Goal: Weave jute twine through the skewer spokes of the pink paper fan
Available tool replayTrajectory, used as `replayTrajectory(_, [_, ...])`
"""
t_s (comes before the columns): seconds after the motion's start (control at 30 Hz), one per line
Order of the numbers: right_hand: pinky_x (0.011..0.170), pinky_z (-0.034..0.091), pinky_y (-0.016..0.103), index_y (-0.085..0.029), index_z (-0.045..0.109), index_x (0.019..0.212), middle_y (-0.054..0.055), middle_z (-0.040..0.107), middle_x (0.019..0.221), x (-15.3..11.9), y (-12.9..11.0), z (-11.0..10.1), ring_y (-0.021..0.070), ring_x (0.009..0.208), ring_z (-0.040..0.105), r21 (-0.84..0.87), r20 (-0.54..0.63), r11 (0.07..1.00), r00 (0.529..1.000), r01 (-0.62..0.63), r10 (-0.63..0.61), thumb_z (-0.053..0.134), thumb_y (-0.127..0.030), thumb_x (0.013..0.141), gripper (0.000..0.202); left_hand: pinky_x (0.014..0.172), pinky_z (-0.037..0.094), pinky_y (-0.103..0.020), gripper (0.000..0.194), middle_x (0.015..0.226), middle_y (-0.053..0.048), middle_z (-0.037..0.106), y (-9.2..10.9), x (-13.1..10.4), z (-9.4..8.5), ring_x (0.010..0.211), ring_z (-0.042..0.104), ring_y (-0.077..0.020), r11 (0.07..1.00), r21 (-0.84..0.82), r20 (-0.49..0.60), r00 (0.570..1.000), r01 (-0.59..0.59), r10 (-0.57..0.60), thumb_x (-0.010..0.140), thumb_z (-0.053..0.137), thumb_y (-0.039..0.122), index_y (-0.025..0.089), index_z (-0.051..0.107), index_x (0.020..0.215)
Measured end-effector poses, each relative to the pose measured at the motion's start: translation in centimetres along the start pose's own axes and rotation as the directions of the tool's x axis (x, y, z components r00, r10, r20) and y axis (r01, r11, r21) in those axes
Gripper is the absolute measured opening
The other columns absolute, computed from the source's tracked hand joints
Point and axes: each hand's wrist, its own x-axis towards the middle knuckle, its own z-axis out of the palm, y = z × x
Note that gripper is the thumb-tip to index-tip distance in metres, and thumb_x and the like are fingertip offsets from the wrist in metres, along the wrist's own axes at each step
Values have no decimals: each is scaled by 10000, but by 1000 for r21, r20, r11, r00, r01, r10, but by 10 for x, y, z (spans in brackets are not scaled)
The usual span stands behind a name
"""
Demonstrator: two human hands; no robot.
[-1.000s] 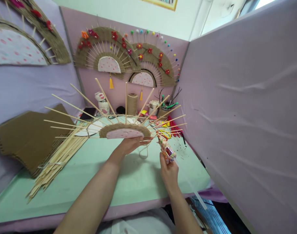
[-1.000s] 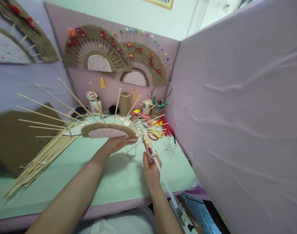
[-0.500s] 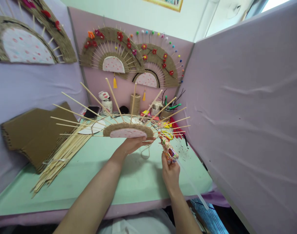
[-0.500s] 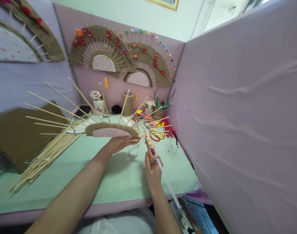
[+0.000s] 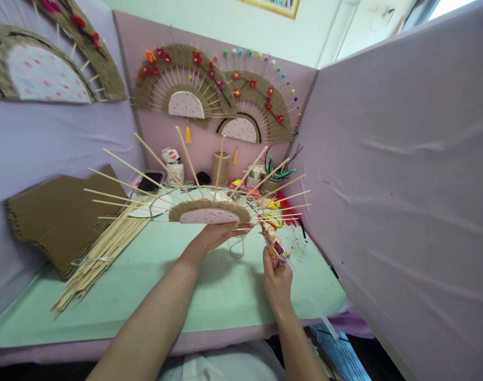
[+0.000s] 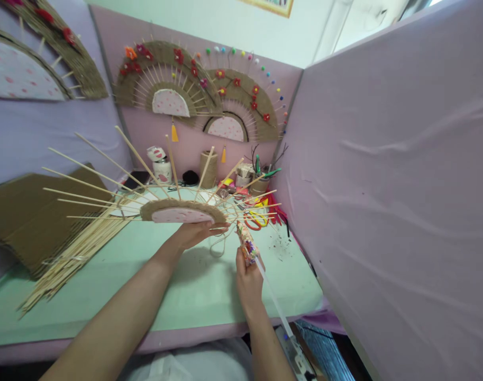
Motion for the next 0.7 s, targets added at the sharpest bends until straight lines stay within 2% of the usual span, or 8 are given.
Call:
replayTrajectory(0.47, [871, 404, 346, -116, 597, 1056, 120, 660, 1021, 1, 4, 1, 248, 976, 581, 9, 17, 1000, 1000, 8, -9, 497, -435, 827, 405, 1002, 304, -475, 124, 1009, -118, 686, 0, 0, -3, 1139, 523, -295, 999, 30, 3, 999, 42, -42, 720, 687, 261, 145, 717, 752])
replayTrajectory(0.7, [834, 417, 348, -101, 610, 1034, 130, 666, 984, 1, 1, 1, 251, 930, 588, -1, -2, 1000, 1000, 25, -25, 499, -458, 814, 434, 1010, 295, -465, 111, 1061, -106, 672, 0, 0, -5, 1157, 510, -278, 998, 42, 42, 998, 51, -53, 754, 651, 249, 160, 715, 771])
